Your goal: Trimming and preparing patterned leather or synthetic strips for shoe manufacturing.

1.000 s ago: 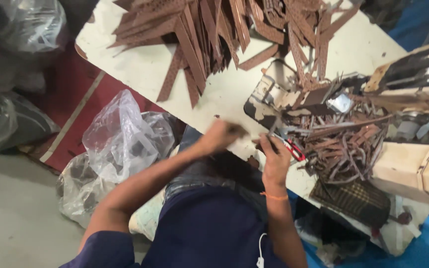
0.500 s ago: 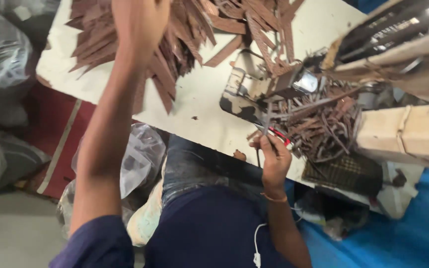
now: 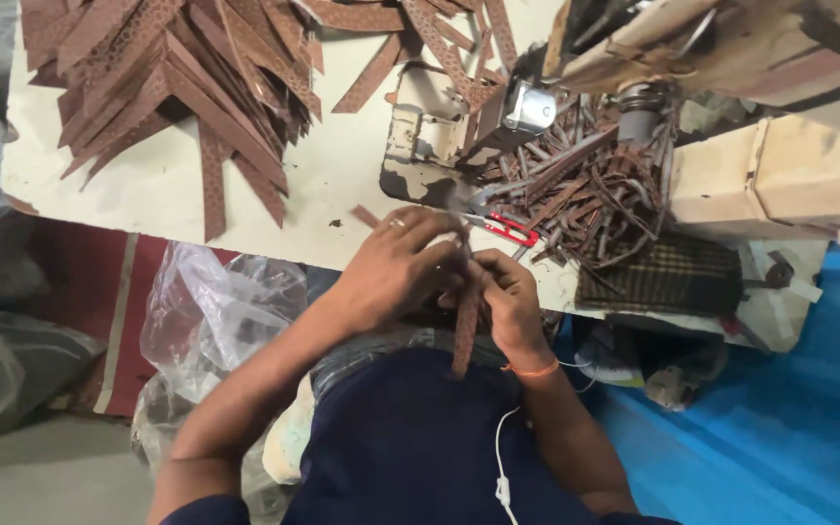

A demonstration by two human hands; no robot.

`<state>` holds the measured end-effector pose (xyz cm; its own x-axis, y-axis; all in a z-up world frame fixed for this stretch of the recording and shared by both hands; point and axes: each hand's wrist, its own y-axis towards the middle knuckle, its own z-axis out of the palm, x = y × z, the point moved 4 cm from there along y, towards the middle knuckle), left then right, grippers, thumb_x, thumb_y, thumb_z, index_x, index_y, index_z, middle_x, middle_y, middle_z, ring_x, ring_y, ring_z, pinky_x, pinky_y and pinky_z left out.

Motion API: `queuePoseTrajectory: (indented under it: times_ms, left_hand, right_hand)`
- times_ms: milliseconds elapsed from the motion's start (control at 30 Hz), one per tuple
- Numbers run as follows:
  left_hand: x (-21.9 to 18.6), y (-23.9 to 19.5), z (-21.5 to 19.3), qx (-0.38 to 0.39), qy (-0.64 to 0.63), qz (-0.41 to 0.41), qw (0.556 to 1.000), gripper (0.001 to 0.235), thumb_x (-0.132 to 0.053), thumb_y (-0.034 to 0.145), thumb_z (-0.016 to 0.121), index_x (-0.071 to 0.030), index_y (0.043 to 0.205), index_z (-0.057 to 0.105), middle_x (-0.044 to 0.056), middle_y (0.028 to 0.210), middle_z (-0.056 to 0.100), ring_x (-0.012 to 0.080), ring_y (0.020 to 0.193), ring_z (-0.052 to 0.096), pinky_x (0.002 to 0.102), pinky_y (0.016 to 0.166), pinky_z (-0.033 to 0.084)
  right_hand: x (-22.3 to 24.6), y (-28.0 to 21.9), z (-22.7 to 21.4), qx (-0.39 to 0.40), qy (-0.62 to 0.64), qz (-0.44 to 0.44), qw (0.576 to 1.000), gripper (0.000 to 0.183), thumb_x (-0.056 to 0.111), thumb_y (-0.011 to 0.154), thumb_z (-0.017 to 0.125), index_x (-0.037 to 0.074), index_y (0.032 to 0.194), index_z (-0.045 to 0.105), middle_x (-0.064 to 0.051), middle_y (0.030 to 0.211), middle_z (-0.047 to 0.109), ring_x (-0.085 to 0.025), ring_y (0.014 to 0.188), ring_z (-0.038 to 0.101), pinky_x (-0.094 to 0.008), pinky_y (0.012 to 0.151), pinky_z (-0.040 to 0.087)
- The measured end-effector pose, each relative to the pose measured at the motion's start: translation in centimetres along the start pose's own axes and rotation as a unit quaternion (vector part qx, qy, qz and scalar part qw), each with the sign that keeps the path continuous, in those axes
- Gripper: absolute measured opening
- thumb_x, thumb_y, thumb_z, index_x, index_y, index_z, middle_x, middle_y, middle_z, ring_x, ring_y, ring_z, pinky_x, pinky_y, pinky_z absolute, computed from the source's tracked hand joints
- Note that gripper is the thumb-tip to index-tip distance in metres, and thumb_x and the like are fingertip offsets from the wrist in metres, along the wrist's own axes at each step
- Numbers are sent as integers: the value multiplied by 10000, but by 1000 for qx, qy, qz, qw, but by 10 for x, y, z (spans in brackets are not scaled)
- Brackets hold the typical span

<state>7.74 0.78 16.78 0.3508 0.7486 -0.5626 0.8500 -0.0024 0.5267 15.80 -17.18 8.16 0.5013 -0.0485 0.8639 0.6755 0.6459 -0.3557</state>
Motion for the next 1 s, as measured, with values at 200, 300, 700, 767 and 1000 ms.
queuePoseTrajectory:
  times_ms: [200,300,700,767,1000]
  left_hand:
    - [16,1,0,-26,-514,-193,835,74,-123,1018,669,-57,1050,676,81,1114,612,180,939,681,307,809,606]
    - [26,-19,50,-30,-493,-456,740,164,-155,996,677,-11,1073,672,24,810,646,112,673,643,273,574,539]
    - [35,-18,62,-31,-448,-487,749,375,-223,946,699,36,1217,691,90,924,762,100,633,668,256,549,563]
    - [44,-21,66,-51,-441,-467,765,365,-220,957,695,40,1213,701,83,961,768,83,687,676,251,574,574]
    - [35,-39,93,31,-472,-433,767,400,-205,975,670,11,1311,689,73,988,774,105,683,613,262,609,553]
  right_hand:
    - [-33,23,-69,4,22,-59,998,189,116,1095,626,-68,1100,674,-79,1016,701,-151,912,668,-300,859,567]
    - [-21,12,-44,-92,-69,-105,988,258,145,1015,610,-18,1193,703,-72,943,724,-144,767,660,-270,700,535]
    - [-11,-9,4,-61,-23,-101,993,327,6,1007,609,-37,1330,625,-77,1215,700,-126,1064,681,-275,899,551]
    - [-9,-24,1,-63,-75,-73,992,234,19,1017,616,-41,1243,623,-132,1130,743,-171,949,711,-293,830,563]
    - [61,-22,6,48,-261,-168,949,225,63,960,679,-45,1157,688,-117,1029,756,-172,881,765,-265,795,612]
